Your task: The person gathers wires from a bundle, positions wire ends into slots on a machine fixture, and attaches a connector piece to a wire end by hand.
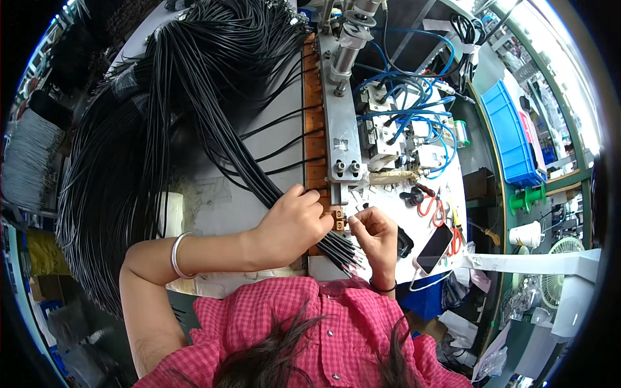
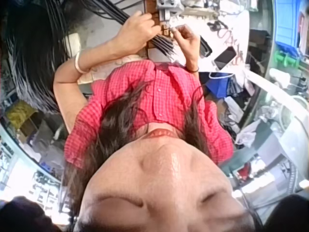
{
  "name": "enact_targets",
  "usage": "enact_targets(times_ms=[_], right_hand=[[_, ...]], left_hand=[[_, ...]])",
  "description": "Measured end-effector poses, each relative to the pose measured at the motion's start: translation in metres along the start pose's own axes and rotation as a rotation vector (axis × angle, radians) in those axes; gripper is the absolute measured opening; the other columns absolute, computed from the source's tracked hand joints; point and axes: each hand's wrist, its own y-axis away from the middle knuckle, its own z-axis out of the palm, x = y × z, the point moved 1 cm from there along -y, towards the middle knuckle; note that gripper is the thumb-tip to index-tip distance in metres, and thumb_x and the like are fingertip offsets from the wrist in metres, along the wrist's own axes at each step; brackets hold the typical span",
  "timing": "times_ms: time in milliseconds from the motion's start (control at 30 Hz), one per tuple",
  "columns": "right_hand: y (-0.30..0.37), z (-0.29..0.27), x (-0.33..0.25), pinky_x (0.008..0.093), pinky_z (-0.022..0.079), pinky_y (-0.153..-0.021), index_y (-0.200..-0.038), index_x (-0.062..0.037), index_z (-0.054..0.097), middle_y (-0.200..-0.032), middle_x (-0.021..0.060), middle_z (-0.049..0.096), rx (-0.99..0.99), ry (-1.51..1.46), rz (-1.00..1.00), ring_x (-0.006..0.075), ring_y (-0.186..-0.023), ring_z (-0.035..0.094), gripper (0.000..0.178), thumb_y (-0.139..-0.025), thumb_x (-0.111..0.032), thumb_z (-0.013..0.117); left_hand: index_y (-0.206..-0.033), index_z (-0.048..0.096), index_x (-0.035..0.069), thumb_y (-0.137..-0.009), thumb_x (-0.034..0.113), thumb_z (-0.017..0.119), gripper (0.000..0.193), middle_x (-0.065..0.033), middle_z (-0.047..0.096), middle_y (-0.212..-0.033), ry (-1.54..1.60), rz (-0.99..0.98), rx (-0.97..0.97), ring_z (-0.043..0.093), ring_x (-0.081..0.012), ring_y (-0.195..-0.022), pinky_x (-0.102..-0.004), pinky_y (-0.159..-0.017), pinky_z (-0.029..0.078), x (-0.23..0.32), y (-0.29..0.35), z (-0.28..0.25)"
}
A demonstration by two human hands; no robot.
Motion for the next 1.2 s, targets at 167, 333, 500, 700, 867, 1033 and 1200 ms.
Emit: enact_targets(times_ms=[167, 333, 500, 700, 867, 1033, 1200], right_hand=[[-0.003, -0.002, 0.003, 0.0149, 0.03, -0.043, -0.081, -0.0007, 0.055, -0.063, -0.0036, 0.052, -0.03, -0.133, 0.161, 0.0008, -0.05, 0.043, 0.007, -0.085, -0.006, 0.059], [0.002, -0.001, -0.004, 0.0151, 0.035, -0.048, -0.089, 0.0017, 0.059, -0.068, -0.0018, 0.057, 0.004, -0.23, 0.115, 0.0016, -0.056, 0.048, 0.008, -0.083, -0.003, 0.061], [0.002, -0.007, 0.004, 0.0161, 0.037, -0.048, -0.09, 0.0025, 0.062, -0.068, -0.0001, 0.059, 0.015, -0.273, 0.086, 0.0032, -0.055, 0.05, 0.01, -0.082, -0.003, 0.063], [0.002, 0.001, 0.002, 0.0166, 0.038, -0.046, -0.085, 0.0021, 0.063, -0.068, 0.0015, 0.061, 0.061, -0.361, 0.123, 0.0046, -0.053, 0.051, 0.006, -0.081, -0.002, 0.063], [0.0, -0.006, 0.005, 0.0168, 0.039, -0.046, -0.084, 0.0023, 0.062, -0.069, 0.0034, 0.062, -0.079, -0.514, 0.159, 0.0049, -0.053, 0.052, 0.005, -0.08, -0.001, 0.063], [-0.001, 0.002, -0.003, 0.0174, 0.04, -0.046, -0.08, 0.0013, 0.061, -0.068, 0.0037, 0.062, -0.042, -0.458, 0.167, 0.0048, -0.052, 0.051, 0.003, -0.08, -0.001, 0.064], [0.0, -0.005, 0.004, 0.0169, 0.041, -0.047, -0.083, 0.001, 0.06, -0.07, 0.0039, 0.062, -0.09, -0.371, 0.128, 0.0043, -0.054, 0.052, 0.005, -0.08, -0.001, 0.064]], left_hand=[[-0.07, 0.053, 0.007, -0.062, 0.007, 0.059, 0.009, -0.0039, 0.051, -0.068, -0.028, 0.002, -0.001, 0.05, -0.0203, -0.075, -0.0323, -0.066, 0.038, 0.0, -0.001, -0.003], [-0.071, 0.053, 0.006, -0.062, 0.006, 0.06, 0.012, -0.0049, 0.05, -0.068, 0.008, -0.051, 0.029, 0.049, -0.0217, -0.075, -0.032, -0.064, 0.038, 0.001, 0.0, -0.004], [-0.072, 0.053, 0.005, -0.06, 0.004, 0.06, 0.014, -0.0068, 0.048, -0.069, 0.084, -0.017, 0.007, 0.049, -0.023, -0.073, -0.0326, -0.063, 0.038, 0.0, 0.0, -0.008], [-0.072, 0.052, 0.005, -0.059, 0.004, 0.06, 0.015, -0.0073, 0.048, -0.07, 0.095, -0.008, 0.078, 0.048, -0.023, -0.073, -0.0328, -0.063, 0.037, 0.002, -0.002, -0.009], [-0.071, 0.052, 0.005, -0.059, 0.004, 0.06, 0.014, -0.0064, 0.048, -0.07, 0.096, -0.027, 0.102, 0.048, -0.0231, -0.074, -0.033, -0.064, 0.037, 0.001, -0.004, -0.01], [-0.07, 0.051, 0.006, -0.059, 0.005, 0.06, 0.014, -0.0053, 0.048, -0.07, 0.134, -0.032, 0.073, 0.047, -0.0223, -0.075, -0.0334, -0.067, 0.036, 0.001, -0.004, -0.011], [-0.071, 0.052, 0.006, -0.059, 0.006, 0.061, 0.015, -0.0048, 0.047, -0.07, 0.102, 0.005, 0.076, 0.047, -0.0215, -0.075, -0.0337, -0.068, 0.036, 0.002, -0.001, -0.006]])
